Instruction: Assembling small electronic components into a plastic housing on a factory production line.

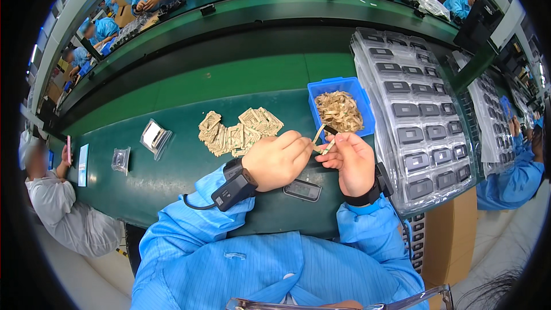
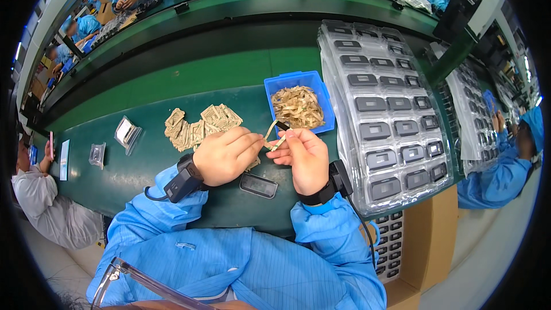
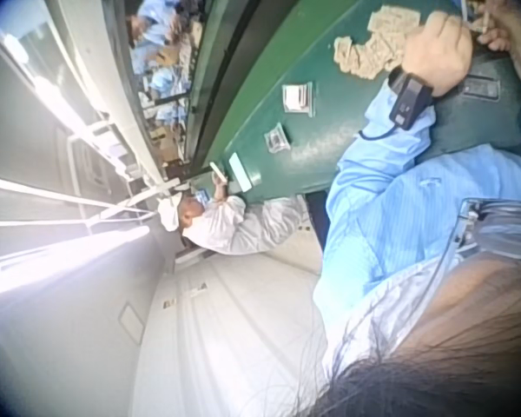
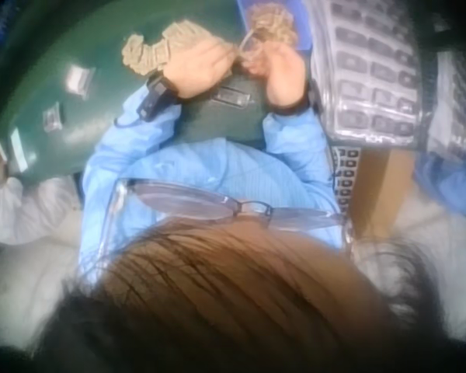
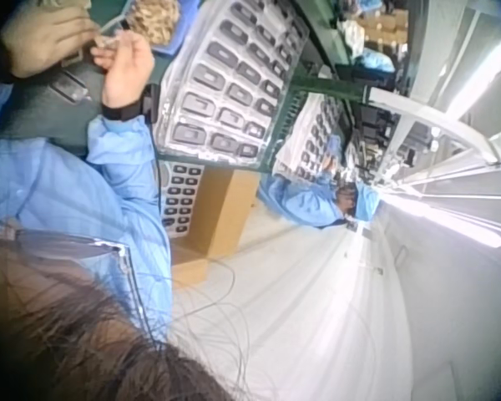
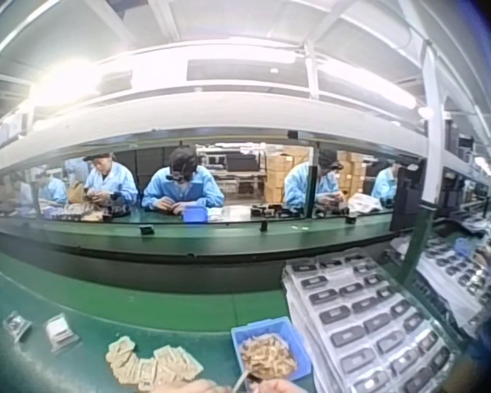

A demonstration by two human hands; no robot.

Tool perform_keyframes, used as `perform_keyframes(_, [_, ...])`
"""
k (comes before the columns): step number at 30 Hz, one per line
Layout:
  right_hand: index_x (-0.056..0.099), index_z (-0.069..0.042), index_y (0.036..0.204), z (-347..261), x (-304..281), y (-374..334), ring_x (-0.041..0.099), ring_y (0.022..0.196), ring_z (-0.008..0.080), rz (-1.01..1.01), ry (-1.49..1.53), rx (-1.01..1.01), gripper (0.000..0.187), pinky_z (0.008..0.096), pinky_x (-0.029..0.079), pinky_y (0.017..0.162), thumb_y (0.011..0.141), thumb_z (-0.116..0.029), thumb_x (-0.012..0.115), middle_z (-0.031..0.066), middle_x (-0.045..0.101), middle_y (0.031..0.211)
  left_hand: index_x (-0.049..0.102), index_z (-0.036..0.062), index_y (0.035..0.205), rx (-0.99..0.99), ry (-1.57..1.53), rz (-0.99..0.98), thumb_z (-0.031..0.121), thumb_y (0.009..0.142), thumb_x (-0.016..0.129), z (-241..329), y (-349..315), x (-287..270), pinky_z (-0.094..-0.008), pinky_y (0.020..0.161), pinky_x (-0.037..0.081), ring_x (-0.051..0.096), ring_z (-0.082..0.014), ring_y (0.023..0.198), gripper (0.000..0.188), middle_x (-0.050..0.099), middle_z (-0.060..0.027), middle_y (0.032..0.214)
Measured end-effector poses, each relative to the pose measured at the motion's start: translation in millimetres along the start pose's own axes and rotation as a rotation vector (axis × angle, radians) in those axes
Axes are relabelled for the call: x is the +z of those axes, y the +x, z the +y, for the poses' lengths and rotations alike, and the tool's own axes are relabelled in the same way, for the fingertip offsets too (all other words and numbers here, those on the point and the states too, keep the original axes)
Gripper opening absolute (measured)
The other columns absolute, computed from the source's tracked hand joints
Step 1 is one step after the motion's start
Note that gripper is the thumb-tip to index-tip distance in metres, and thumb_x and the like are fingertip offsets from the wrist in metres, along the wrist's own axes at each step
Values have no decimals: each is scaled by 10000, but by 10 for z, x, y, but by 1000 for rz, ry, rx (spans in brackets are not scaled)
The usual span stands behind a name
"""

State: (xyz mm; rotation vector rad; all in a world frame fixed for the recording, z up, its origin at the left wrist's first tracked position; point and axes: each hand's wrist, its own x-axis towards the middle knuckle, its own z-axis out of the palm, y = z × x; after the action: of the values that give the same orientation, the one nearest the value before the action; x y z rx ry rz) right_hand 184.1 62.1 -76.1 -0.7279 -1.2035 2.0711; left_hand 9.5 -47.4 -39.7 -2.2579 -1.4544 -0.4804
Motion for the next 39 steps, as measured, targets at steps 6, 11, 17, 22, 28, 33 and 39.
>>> perform_keyframes(6, [692,-1,1072,0,55,-49,694,843,209,-76,-328,-358,166,288,549,722,955,-100,628,121,725,994,689,25,908,-380,-529,125,64,746,735,6,51,36,-302,637,539,654,-234,797,173,662,-109,876])
perform_keyframes(11, [715,-33,1088,-128,115,-73,638,909,295,-53,-932,-999,346,350,521,780,746,18,715,101,706,1059,716,-13,877,-818,-1065,26,85,845,682,89,198,-192,-272,653,516,656,-131,770,109,691,-93,810])
perform_keyframes(17, [714,-25,1083,-125,61,-89,623,808,291,-38,-926,-1078,342,364,505,715,753,57,676,106,695,934,704,-1,915,-795,-1041,8,64,859,676,141,311,-228,-229,629,511,634,-83,758,91,678,-48,865])
perform_keyframes(22, [714,-16,1024,-145,11,-97,615,779,290,29,-860,-1063,264,367,491,697,783,67,646,109,685,880,676,6,853,-628,-820,22,56,796,675,100,462,-168,-259,600,518,638,-128,728,76,663,-70,828])
perform_keyframes(28, [685,-18,992,-123,-134,-29,636,770,212,553,-581,-804,138,329,495,704,890,14,597,98,659,851,676,12,820,-507,-418,89,103,773,699,-128,634,162,-383,677,530,654,-304,761,105,664,-142,794])
perform_keyframes(33, [692,0,1030,-90,-155,7,664,788,168,547,-525,-793,142,279,511,681,924,0,597,101,667,879,709,21,913,-675,-374,56,100,819,685,-134,737,351,-382,726,537,674,-290,828,125,700,-136,868])
perform_keyframes(39, [691,24,1058,-42,-133,0,690,819,155,477,-429,-734,157,251,532,674,923,14,612,113,693,941,715,29,1079,-606,-656,249,86,837,708,39,756,204,-318,700,543,693,-224,837,249,720,-123,976])
